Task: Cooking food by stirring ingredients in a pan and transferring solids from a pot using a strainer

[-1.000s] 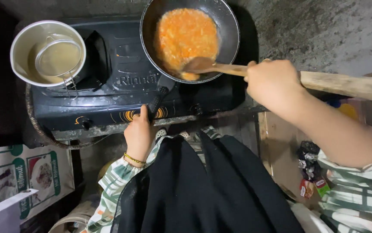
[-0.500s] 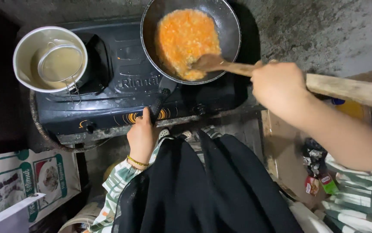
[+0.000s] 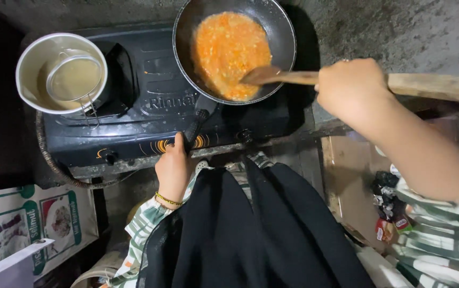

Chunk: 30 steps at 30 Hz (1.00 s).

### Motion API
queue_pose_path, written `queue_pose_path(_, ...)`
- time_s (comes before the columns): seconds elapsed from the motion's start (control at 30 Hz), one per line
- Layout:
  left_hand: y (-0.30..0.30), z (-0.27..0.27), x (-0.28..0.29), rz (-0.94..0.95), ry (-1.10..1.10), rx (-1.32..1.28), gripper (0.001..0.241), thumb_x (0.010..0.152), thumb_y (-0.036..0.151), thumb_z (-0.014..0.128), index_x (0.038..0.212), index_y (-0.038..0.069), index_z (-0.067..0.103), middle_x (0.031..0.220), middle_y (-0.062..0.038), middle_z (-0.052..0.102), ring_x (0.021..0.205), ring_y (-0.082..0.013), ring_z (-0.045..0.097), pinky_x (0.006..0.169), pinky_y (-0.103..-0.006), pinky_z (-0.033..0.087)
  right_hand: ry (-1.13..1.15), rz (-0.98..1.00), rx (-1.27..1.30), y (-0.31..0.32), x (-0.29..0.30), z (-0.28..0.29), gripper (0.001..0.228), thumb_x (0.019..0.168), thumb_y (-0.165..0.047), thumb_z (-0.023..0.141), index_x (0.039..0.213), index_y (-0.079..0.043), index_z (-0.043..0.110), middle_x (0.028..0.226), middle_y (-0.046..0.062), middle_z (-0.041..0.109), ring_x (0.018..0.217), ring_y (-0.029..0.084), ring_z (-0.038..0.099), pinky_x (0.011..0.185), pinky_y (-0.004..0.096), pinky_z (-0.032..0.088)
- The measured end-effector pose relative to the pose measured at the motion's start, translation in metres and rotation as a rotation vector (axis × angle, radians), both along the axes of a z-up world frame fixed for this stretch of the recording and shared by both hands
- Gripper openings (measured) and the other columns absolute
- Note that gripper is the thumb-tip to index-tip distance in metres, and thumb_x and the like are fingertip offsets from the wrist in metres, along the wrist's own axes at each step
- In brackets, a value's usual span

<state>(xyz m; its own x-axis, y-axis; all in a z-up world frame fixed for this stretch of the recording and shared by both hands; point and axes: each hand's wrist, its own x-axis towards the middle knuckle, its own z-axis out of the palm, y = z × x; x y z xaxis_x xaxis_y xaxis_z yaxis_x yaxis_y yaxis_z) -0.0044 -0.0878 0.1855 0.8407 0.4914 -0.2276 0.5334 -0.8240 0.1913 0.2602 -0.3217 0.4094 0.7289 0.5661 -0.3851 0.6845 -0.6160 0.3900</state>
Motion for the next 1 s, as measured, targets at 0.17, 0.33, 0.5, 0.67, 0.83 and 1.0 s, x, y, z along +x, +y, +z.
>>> queue_pose_path(0.17,0.002,-0.008,-0.002,-0.016,-0.097,0.02,0.061,0.082,0.036,0.071,0.132,0.013,0.045,0.079,-0.012,0.061,0.061,-0.0364,0.069,0.045,-0.0477,0.051,0.018,-0.157,-0.081,0.038,0.037,-0.031,0.038,0.11,-0.033,0.045,0.107,-0.01,0.076,0.092,0.013,0.079,0.081,0.035,0.078,0.067,0.047,0.059)
queue_pose_path(0.33,0.0,-0.014,-0.004,-0.028,-0.12,0.053,0.06,0.084,0.031,0.068,0.135,0.012,0.045,0.078,-0.011,0.06,0.06,-0.0351,0.068,0.043,-0.0472,0.051,0.082,-0.279,-0.187,0.027,0.034,0.053,0.043,0.105,-0.041,0.04,0.119,-0.021,0.076,0.097,0.018,0.08,0.084,0.039,0.078,0.066,0.05,0.06)
queue_pose_path(0.5,0.001,-0.008,-0.001,-0.015,-0.101,0.04,0.061,0.081,0.034,0.073,0.13,0.013,0.045,0.08,-0.01,0.061,0.063,-0.0351,0.07,0.046,-0.0483,0.053,-0.026,-0.295,-0.361,0.02,0.04,0.062,0.039,0.089,-0.027,0.048,0.098,-0.014,0.084,0.087,0.01,0.085,0.075,0.034,0.082,0.063,0.042,0.059)
queue_pose_path(0.67,-0.002,-0.01,-0.002,-0.028,-0.137,0.064,0.062,0.079,0.021,0.067,0.136,0.01,0.045,0.076,-0.011,0.059,0.054,-0.0332,0.065,0.041,-0.0443,0.048,-0.013,-0.248,-0.211,0.019,0.056,0.005,0.043,0.102,-0.043,0.049,0.113,-0.016,0.08,0.106,0.015,0.082,0.094,0.04,0.079,0.075,0.048,0.058)
queue_pose_path(0.83,-0.003,-0.005,-0.001,-0.017,-0.151,0.03,0.052,0.081,0.019,0.065,0.129,0.01,0.047,0.076,-0.011,0.059,0.055,-0.0351,0.066,0.04,-0.0464,0.049,-0.052,-0.254,-0.272,0.002,0.054,0.036,0.043,0.099,-0.037,0.049,0.112,-0.013,0.081,0.106,0.016,0.084,0.091,0.038,0.082,0.072,0.047,0.062)
queue_pose_path(1.0,-0.003,-0.011,-0.003,-0.031,-0.12,0.092,0.059,0.079,0.034,0.074,0.126,0.014,0.046,0.078,-0.008,0.06,0.056,-0.0317,0.067,0.041,-0.0444,0.051,-0.129,-0.178,-0.234,0.002,0.07,-0.01,0.033,0.089,-0.029,0.057,0.105,-0.016,0.083,0.103,0.012,0.085,0.092,0.033,0.083,0.07,0.042,0.061)
